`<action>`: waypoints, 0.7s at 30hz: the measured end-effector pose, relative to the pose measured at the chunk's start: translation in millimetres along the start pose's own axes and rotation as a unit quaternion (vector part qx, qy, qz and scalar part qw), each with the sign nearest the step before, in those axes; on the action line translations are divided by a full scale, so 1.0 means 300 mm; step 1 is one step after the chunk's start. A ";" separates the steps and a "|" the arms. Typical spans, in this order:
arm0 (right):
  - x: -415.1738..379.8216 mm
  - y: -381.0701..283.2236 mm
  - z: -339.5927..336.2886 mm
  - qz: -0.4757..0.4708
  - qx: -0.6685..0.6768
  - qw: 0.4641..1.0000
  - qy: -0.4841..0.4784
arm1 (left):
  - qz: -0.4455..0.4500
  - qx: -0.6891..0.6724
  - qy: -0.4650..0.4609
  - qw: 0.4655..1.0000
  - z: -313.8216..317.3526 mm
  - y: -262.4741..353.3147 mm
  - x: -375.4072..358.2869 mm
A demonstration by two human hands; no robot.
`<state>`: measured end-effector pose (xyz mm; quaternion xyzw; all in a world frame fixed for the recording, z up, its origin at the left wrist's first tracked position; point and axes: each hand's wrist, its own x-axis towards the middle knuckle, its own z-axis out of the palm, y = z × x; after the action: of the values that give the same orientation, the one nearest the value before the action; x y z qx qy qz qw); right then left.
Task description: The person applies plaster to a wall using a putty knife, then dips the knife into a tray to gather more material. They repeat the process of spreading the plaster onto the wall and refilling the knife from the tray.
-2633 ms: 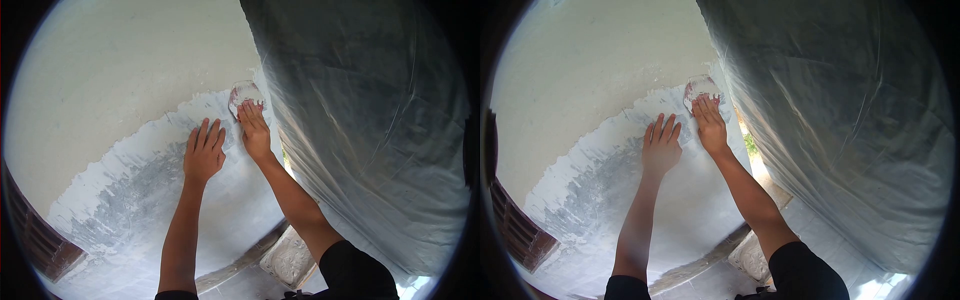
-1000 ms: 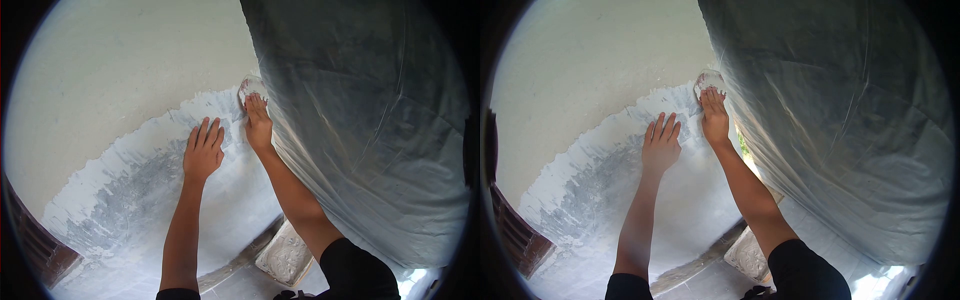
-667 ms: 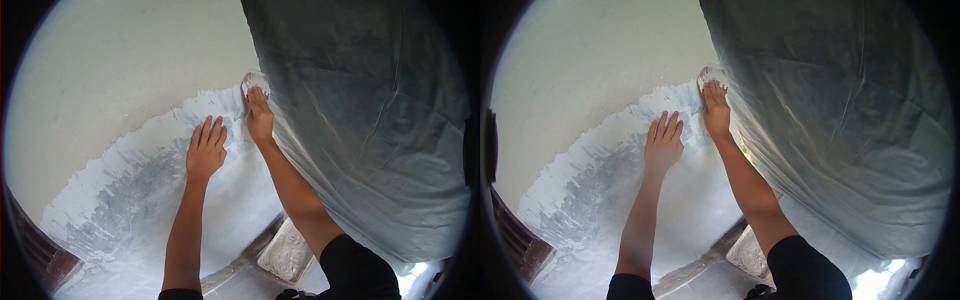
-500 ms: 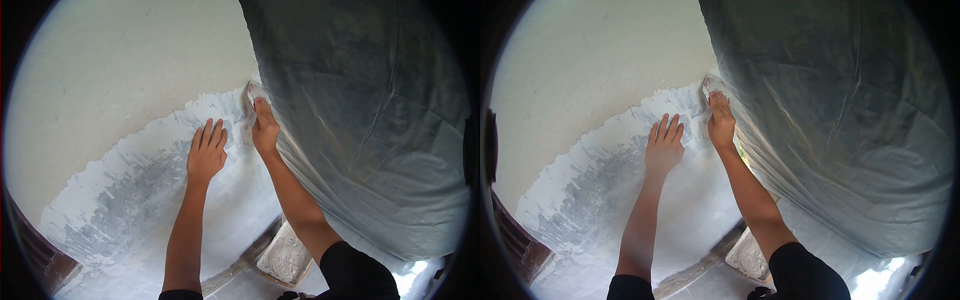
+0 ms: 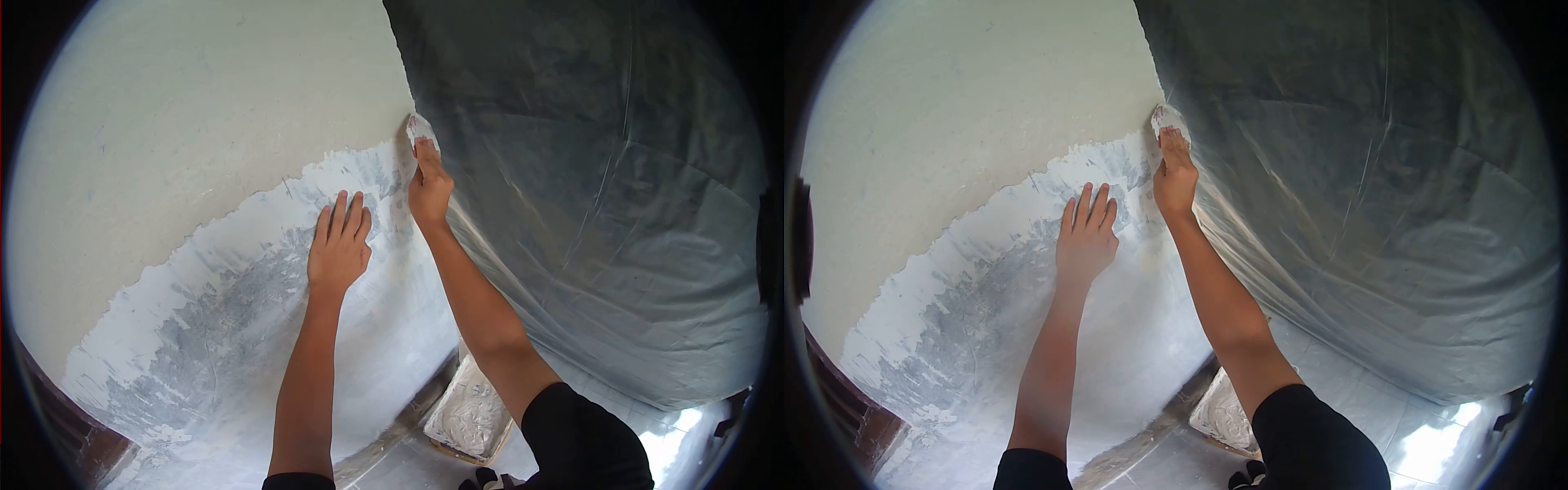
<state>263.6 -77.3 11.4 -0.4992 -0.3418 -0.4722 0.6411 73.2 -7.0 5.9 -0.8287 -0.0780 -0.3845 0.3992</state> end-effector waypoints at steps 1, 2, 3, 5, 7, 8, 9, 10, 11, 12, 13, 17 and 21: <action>-0.010 0.005 0.014 0.000 0.000 1.000 0.001 | 0.000 0.001 0.000 1.000 0.001 -0.002 0.002; -0.027 0.007 0.025 -0.002 -0.009 1.000 -0.016 | 0.002 0.002 -0.001 1.000 0.002 -0.001 0.001; -0.038 0.012 0.034 -0.005 -0.018 0.999 -0.032 | 0.003 0.003 -0.002 1.000 0.004 -0.001 0.002; -0.095 0.000 0.006 -0.003 -0.018 0.999 -0.044 | 0.009 0.023 -0.015 1.000 0.011 -0.006 0.000; -0.105 -0.003 -0.021 0.002 -0.020 0.998 -0.056 | 0.017 0.041 -0.031 0.999 0.013 -0.005 0.001; -0.093 -0.003 -0.032 0.009 -0.010 0.999 -0.039 | 0.010 0.025 -0.019 0.999 0.011 -0.003 0.002; -0.082 -0.003 -0.040 0.017 0.000 1.000 -0.023 | 0.004 0.009 -0.008 1.000 0.009 -0.001 0.001; -0.052 -0.009 -0.041 0.005 0.007 1.000 -0.012 | 0.005 0.008 -0.010 1.000 0.007 0.001 -0.004; -0.024 -0.004 -0.029 0.005 0.007 1.000 -0.011 | 0.005 0.011 -0.008 1.000 0.006 0.000 -0.001; 0.001 -0.003 -0.015 -0.006 -0.007 1.000 -0.008 | 0.005 0.014 -0.007 1.000 0.005 0.000 0.001; 0.011 0.005 -0.001 -0.017 -0.021 1.000 -0.006 | 0.006 0.016 -0.006 1.000 0.008 -0.002 0.001; -0.063 0.013 0.010 -0.051 -0.013 0.997 -0.048 | 0.017 0.049 -0.033 0.998 0.019 -0.010 -0.001; -0.092 -0.008 -0.063 -0.016 -0.011 0.999 -0.035 | -0.001 0.012 -0.009 1.000 0.001 0.003 0.006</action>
<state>251.8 -88.3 -18.0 -0.5171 -0.3666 -0.4681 0.6158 75.1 -7.7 6.5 -0.8271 -0.0869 -0.3767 0.4081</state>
